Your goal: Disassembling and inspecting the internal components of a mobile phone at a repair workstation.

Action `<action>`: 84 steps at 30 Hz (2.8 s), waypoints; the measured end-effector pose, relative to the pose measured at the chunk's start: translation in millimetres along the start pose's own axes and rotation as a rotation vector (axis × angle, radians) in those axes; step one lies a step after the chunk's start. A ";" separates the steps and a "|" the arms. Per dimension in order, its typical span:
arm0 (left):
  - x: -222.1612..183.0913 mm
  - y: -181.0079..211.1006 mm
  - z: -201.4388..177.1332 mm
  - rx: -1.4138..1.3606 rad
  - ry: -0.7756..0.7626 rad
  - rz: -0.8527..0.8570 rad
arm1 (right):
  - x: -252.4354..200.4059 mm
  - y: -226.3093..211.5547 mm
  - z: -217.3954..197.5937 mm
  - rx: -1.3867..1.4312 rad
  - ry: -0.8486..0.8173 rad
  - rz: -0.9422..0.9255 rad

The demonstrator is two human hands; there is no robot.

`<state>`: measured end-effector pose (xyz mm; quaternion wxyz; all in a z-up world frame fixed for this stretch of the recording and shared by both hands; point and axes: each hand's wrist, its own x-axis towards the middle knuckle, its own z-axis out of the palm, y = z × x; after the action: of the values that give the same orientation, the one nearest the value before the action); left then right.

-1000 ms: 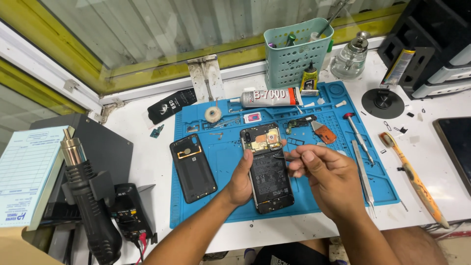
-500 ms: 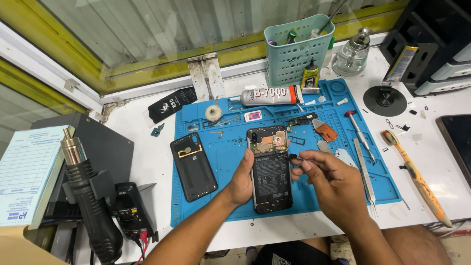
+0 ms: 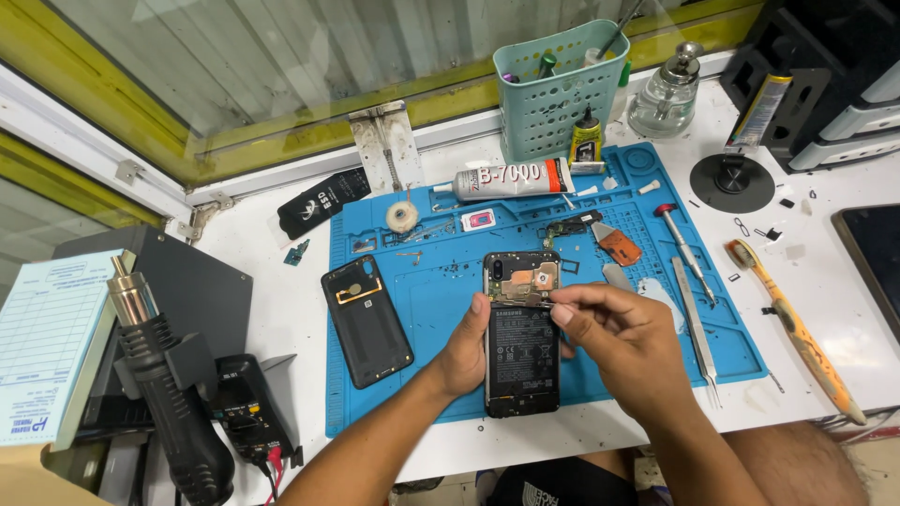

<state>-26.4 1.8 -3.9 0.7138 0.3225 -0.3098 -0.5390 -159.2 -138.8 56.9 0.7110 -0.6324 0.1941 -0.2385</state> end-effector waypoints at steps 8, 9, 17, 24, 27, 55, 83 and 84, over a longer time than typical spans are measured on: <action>-0.8 -1.8 2.9 -0.028 0.001 -0.011 | 1.8 6.3 0.9 -0.004 0.025 0.052; -0.7 -1.4 5.2 -0.036 0.020 -0.011 | 1.7 8.6 1.1 -0.003 0.048 0.074; 8.1 7.0 20.9 0.210 0.111 0.249 | 5.2 32.3 -3.5 -0.007 0.096 -0.121; 0.6 -6.1 -3.2 0.262 0.176 0.055 | -5.1 3.7 -2.2 -0.290 0.083 -0.068; 3.8 -0.2 7.3 0.178 0.113 0.092 | -6.4 9.4 -4.8 -0.259 0.079 -0.084; 0.0 3.1 14.1 0.213 0.160 -0.026 | -3.3 31.1 -15.5 -0.035 0.082 0.025; 14.5 32.8 65.4 0.302 0.165 0.259 | 8.3 48.4 -6.3 0.191 0.153 -0.013; 14.9 33.0 65.8 0.304 0.164 0.266 | 9.1 49.0 -6.5 0.195 0.149 -0.012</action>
<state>-56.2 -14.0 63.2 0.7446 0.4252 -0.3683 -0.3594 -151.0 -145.2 7.7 0.7513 -0.5419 0.2183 -0.3070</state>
